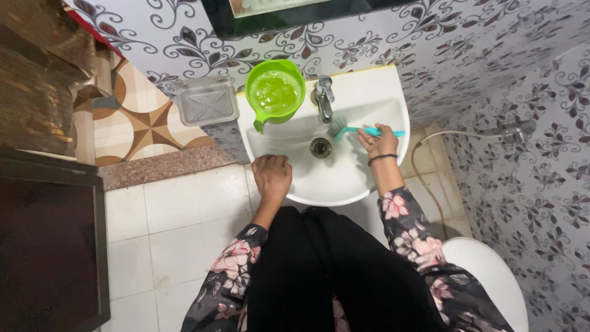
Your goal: The person scrubs a white bathroom sink using a blue brush and soapy water from a green pitcher. They repeatedly dip the brush into the pitcher and scrub various areas of the sink basin and around the drain.
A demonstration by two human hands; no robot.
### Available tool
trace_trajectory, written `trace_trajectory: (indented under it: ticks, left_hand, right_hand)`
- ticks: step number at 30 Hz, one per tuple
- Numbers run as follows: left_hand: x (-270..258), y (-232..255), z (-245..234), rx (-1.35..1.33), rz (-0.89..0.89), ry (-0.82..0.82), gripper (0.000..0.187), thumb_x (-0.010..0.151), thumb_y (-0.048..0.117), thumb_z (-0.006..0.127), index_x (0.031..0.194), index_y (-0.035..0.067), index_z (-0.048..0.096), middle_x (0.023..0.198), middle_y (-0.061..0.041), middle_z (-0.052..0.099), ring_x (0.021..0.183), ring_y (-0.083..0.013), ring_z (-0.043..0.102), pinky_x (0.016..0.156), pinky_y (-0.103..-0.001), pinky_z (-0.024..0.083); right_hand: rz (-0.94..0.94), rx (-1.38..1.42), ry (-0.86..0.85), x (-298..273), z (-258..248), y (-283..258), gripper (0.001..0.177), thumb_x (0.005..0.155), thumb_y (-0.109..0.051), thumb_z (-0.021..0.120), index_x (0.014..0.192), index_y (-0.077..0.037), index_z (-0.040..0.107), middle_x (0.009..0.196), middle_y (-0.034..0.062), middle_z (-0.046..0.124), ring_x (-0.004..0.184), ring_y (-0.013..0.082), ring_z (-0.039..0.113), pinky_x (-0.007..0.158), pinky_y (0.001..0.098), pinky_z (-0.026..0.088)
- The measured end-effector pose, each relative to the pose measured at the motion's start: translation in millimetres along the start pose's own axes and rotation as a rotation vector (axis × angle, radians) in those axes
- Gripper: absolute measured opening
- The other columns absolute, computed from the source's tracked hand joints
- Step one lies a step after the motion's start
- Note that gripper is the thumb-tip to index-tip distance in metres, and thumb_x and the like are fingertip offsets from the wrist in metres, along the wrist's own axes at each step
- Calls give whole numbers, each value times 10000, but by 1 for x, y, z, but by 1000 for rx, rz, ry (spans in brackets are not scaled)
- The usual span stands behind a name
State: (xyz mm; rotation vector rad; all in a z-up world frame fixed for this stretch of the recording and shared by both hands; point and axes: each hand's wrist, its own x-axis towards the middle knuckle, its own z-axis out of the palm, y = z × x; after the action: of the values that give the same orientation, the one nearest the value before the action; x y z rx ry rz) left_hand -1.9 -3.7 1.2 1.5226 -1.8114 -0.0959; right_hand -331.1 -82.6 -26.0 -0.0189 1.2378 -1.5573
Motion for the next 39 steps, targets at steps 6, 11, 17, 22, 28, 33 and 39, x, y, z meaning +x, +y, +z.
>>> trace_trajectory:
  ticks: [6, 11, 17, 22, 28, 33, 39]
  left_hand:
    - [-2, -1, 1, -16, 5, -22, 114, 848, 136, 666, 893, 76, 753, 907, -80, 738, 1001, -292, 654, 1012, -462, 419]
    - [-4, -1, 4, -2, 11, -8, 111, 860, 135, 667, 894, 77, 755, 905, -88, 732, 1019, -297, 652, 1026, -462, 412]
    - [-5, -4, 5, 0, -28, -11, 117, 848, 152, 670, 887, 83, 756, 914, -83, 741, 1039, -292, 652, 1035, -460, 406]
    - [-3, -3, 5, -11, -12, -6, 113, 854, 150, 664, 890, 93, 756, 930, -74, 747, 1036, -285, 658, 1029, -453, 407]
    - [-3, -2, 2, -21, -16, -9, 110, 842, 145, 672, 891, 92, 756, 909, -70, 739, 1020, -289, 663, 1020, -456, 406]
    - [-2, -2, 3, -17, -21, -21, 108, 842, 137, 666, 888, 99, 756, 905, -62, 744, 1007, -285, 664, 1014, -462, 403]
    - [-3, -1, -1, -31, 12, -6, 93, 866, 137, 672, 884, 91, 751, 909, -68, 742, 1015, -288, 658, 1022, -446, 408]
  right_hand:
    - [-48, 44, -200, 11, -18, -14, 229, 1005, -193, 541, 1139, -16, 482, 1156, 301, 558, 1050, 514, 735, 918, 549, 609]
    - [199, 57, -46, 23, -6, 26, 196, 963, -210, 488, 1073, -49, 492, 1054, 284, 619, 993, 510, 725, 809, 570, 643]
    - [2, 75, -157, 49, -28, -50, 240, 1029, -292, 571, 1106, -67, 539, 1091, 282, 632, 1021, 472, 732, 836, 530, 641]
    - [-11, 31, -21, 55, -17, -22, 224, 968, -294, 615, 1051, -100, 539, 1147, 249, 593, 999, 505, 736, 811, 571, 612]
    - [461, 504, -111, 53, -29, -28, 438, 992, -284, 575, 1210, 76, 453, 1247, 396, 549, 1119, 527, 611, 906, 602, 561]
    - [-113, 211, 97, 57, -55, -94, 328, 847, -336, 607, 1051, -103, 501, 1141, 264, 570, 1050, 474, 706, 842, 524, 602]
    - [176, 243, 59, 37, -15, 40, 212, 904, -218, 620, 992, -58, 513, 1118, 294, 565, 987, 521, 679, 854, 579, 556]
